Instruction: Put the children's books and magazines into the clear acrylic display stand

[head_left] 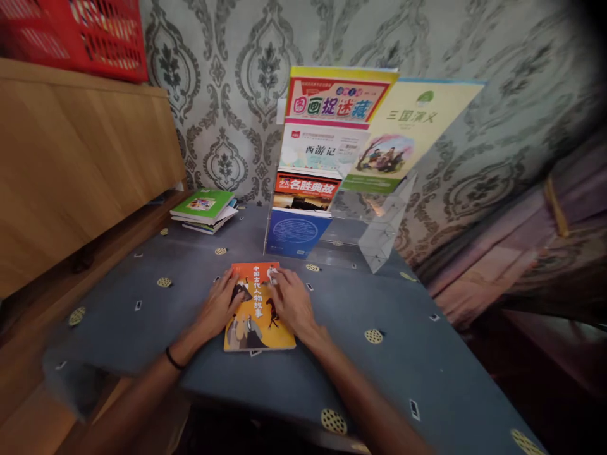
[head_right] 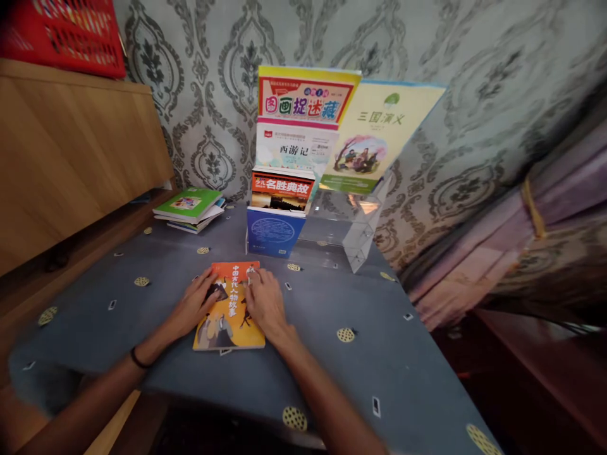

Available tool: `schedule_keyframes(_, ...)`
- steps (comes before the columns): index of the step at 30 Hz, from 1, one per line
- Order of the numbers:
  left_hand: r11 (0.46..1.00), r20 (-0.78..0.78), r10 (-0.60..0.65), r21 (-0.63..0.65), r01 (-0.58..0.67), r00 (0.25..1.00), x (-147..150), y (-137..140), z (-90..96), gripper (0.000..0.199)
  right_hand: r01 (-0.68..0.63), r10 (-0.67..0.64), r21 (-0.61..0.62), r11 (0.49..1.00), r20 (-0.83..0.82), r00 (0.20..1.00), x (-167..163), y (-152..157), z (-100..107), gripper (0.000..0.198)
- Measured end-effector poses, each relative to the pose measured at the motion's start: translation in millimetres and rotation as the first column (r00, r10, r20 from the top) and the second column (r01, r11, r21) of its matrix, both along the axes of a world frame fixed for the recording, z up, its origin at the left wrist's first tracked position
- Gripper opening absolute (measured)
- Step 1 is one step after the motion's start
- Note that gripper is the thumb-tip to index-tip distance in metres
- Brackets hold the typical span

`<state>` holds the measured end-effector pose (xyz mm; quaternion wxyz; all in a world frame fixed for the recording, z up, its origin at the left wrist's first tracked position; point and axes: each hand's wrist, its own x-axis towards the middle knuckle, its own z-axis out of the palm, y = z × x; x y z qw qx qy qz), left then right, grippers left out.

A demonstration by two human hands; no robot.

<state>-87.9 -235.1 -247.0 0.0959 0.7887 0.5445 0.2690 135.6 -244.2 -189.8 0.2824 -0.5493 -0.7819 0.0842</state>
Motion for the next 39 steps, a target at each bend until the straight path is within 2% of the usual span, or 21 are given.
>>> schedule_keyframes(3, 1.0, -0.007, 0.0, 0.029, 0.0, 1.0, 1.6, 1.0, -1.8, 0.05, -0.269, 0.269, -0.056, 0.961, -0.015, 0.963, -20.9, 3.5, -1.0, 0.045)
schedule_keyframes(5, 1.0, -0.007, 0.006, 0.009, -0.006, 1.0, 4.3, -0.6, 1.2, 0.052, -0.362, 0.365, -0.122, 0.924, 0.006, 0.931, -33.7, 9.8, -6.2, 0.054)
schedule_keyframes(8, 0.997, -0.016, 0.013, -0.072, -0.014, 1.0, 10.0, -6.2, 12.3, 0.056, -0.37, 0.387, -0.182, 0.911, 0.063, 0.92, -44.1, 24.4, -17.6, 0.065)
schedule_keyframes(10, 0.993, -0.028, 0.03, -0.116, -0.033, 0.999, 13.5, -9.0, 20.5, 0.056, -0.368, 0.388, -0.179, 0.912, 0.09, 0.917, -45.0, 38.0, -27.5, 0.067)
schedule_keyframes(13, 0.991, -0.039, 0.04, -0.126, -0.045, 0.998, 15.3, -10.0, 28.0, 0.059, -0.393, 0.402, -0.087, 0.915, 0.134, 0.906, -41.6, 59.2, -44.5, 0.064)
schedule_keyframes(17, 0.993, -0.054, 0.042, -0.108, -0.048, 0.998, 14.1, -12.2, 30.5, 0.059, -0.455, 0.442, 0.001, 0.89, 0.233, 0.866, -34.0, 71.7, -61.2, 0.059)
schedule_keyframes(21, 0.993, -0.071, 0.042, -0.11, -0.05, 0.997, 13.4, -15.1, 32.9, 0.055, -0.467, 0.415, 0.064, 0.882, 0.365, 0.834, -29.4, 69.1, -64.9, 0.051)
schedule_keyframes(25, 0.993, -0.098, 0.035, -0.113, -0.046, 0.995, 13.2, -14.9, 34.6, 0.052, -0.389, 0.309, 0.095, 0.916, 0.448, 0.839, -28.3, 66.9, -61.4, 0.051)
schedule_keyframes(32, 0.995, -0.118, 0.04, -0.091, -0.051, 0.992, 13.2, -16.5, 39.4, 0.048, -0.198, 0.132, 0.103, 0.975, 0.451, 0.883, -22.1, 67.4, -54.8, 0.061)
schedule_keyframes(39, 0.989, -0.129, 0.023, -0.145, -0.041, 0.991, 11.6, -19.4, 48.4, 0.052, -0.16, 0.098, 0.113, 0.981, 0.425, 0.9, -1.7, 66.0, -65.3, 0.066)
